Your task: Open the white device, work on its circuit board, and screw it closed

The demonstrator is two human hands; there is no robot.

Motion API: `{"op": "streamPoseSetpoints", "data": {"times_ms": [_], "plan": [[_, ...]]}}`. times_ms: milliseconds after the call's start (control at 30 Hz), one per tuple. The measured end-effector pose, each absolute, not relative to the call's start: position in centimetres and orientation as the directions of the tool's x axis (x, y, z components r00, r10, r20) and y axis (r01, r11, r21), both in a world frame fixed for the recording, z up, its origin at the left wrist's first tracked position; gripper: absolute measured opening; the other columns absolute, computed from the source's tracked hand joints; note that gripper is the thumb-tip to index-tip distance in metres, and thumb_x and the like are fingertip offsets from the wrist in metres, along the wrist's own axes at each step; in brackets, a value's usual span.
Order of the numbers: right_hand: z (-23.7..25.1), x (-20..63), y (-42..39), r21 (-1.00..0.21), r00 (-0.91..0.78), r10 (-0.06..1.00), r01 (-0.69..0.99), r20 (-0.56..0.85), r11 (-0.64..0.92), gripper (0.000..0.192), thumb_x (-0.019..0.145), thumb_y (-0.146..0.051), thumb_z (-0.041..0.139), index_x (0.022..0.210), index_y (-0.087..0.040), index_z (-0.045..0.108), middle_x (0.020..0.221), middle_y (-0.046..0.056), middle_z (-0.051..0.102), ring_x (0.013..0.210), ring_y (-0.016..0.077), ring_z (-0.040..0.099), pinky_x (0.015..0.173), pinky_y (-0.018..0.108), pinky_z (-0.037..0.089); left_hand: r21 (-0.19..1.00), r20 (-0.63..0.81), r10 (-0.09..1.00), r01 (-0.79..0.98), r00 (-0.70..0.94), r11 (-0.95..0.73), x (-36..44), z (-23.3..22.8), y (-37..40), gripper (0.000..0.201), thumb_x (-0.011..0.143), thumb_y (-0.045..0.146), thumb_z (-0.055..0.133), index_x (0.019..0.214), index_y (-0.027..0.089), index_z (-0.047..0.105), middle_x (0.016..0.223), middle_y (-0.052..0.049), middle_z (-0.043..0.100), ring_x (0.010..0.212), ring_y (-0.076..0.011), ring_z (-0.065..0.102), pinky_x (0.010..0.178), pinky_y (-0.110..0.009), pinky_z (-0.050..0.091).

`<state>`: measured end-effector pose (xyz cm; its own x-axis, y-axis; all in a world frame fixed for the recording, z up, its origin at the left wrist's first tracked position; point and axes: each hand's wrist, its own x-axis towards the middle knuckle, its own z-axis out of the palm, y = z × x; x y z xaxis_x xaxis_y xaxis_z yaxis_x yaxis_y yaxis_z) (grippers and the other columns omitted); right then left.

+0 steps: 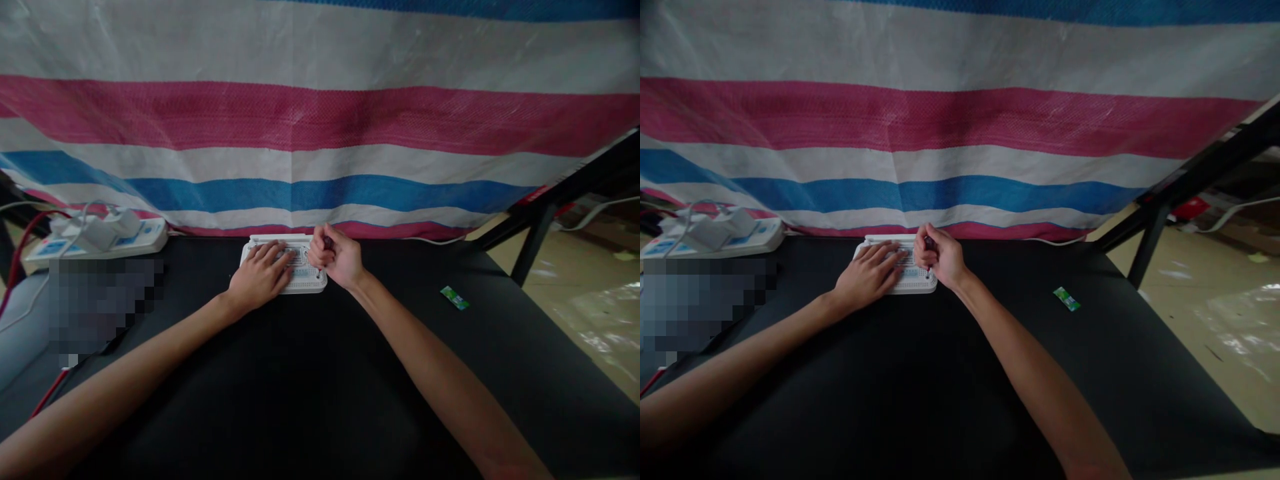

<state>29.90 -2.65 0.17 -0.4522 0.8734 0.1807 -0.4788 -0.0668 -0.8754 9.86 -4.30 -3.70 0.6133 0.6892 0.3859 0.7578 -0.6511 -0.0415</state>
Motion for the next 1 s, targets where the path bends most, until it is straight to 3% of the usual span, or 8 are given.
{"op": "streamPoseSetpoints", "data": {"times_ms": [133, 400, 500, 667, 867, 1000], "plan": [[0.45, 29.69, -3.05, -0.863, -0.449, 0.871, -0.501, 0.197, -0.063, 0.039, 0.079, -0.050, 0.068, 0.074, -0.024, 0.039, 0.046, -0.012, 0.025, 0.040, 0.0076, 0.017, 0.044, 0.023, 0.022, -0.067, 0.385, 0.685, 0.759, 0.618, -0.647, 9.86, -3.76, -4.29, 0.043, 0.102, 0.037, 0.037, 0.132, 0.016, 0.058, 0.138, -0.015, 0.057, 0.129, -0.0324, 0.050, 0.105, -0.049, 0.042], [0.15, 29.30, -2.71, -0.868, -0.460, 0.863, -0.494, 0.210, -0.053, 0.042, 0.082, -0.053, 0.062, 0.063, -0.022, 0.042, 0.043, -0.008, 0.034, 0.040, 0.0084, 0.026, 0.045, 0.025, 0.026, -0.049, 0.395, 0.682, 0.755, 0.616, -0.653, 9.80, -3.93, -4.27, 0.043, 0.101, 0.037, 0.039, 0.133, 0.015, 0.058, 0.139, -0.016, 0.056, 0.130, -0.0328, 0.050, 0.106, -0.050, 0.042], [-0.19, 29.16, -2.81, -0.854, -0.444, 0.867, -0.519, 0.225, -0.045, 0.045, 0.084, -0.057, 0.058, 0.062, -0.022, 0.039, 0.042, -0.009, 0.028, 0.038, 0.0079, 0.022, 0.043, 0.024, 0.023, -0.039, 0.403, 0.682, 0.756, 0.610, -0.653, 9.79, -3.97, -4.29, 0.042, 0.101, 0.037, 0.040, 0.133, 0.016, 0.058, 0.139, -0.016, 0.056, 0.130, -0.0322, 0.050, 0.106, -0.050, 0.041], [-0.38, 29.11, -3.07, -0.847, -0.404, 0.885, -0.532, 0.232, -0.021, 0.039, 0.081, -0.055, 0.063, 0.078, -0.024, 0.040, 0.044, -0.013, 0.023, 0.038, 0.0072, 0.013, 0.042, 0.022, 0.017, -0.058, 0.405, 0.676, 0.755, 0.616, -0.654, 9.87, -3.89, -4.30, 0.042, 0.101, 0.037, 0.040, 0.133, 0.016, 0.058, 0.137, -0.016, 0.057, 0.128, -0.0330, 0.052, 0.104, -0.051, 0.043], [-0.01, 29.29, -2.87, -0.856, -0.413, 0.872, -0.517, 0.263, 0.013, 0.034, 0.083, -0.047, 0.064, 0.075, -0.023, 0.042, 0.046, -0.009, 0.039, 0.039, 0.0080, 0.026, 0.044, 0.023, 0.025, -0.056, 0.398, 0.684, 0.760, 0.611, -0.647, 9.89, -3.76, -4.36, 0.042, 0.101, 0.037, 0.039, 0.132, 0.016, 0.059, 0.138, -0.016, 0.057, 0.128, -0.0326, 0.051, 0.106, -0.050, 0.042], [-0.06, 29.52, -2.56, -0.848, -0.384, 0.883, -0.529, 0.269, 0.028, 0.036, 0.084, -0.047, 0.062, 0.067, -0.021, 0.043, 0.045, -0.007, 0.038, 0.039, 0.0084, 0.030, 0.045, 0.024, 0.028, -0.064, 0.396, 0.678, 0.755, 0.619, -0.652, 9.88, -3.81, -4.30, 0.043, 0.102, 0.037, 0.038, 0.132, 0.015, 0.059, 0.137, -0.016, 0.057, 0.128, -0.0326, 0.051, 0.105, -0.049, 0.042]]}}
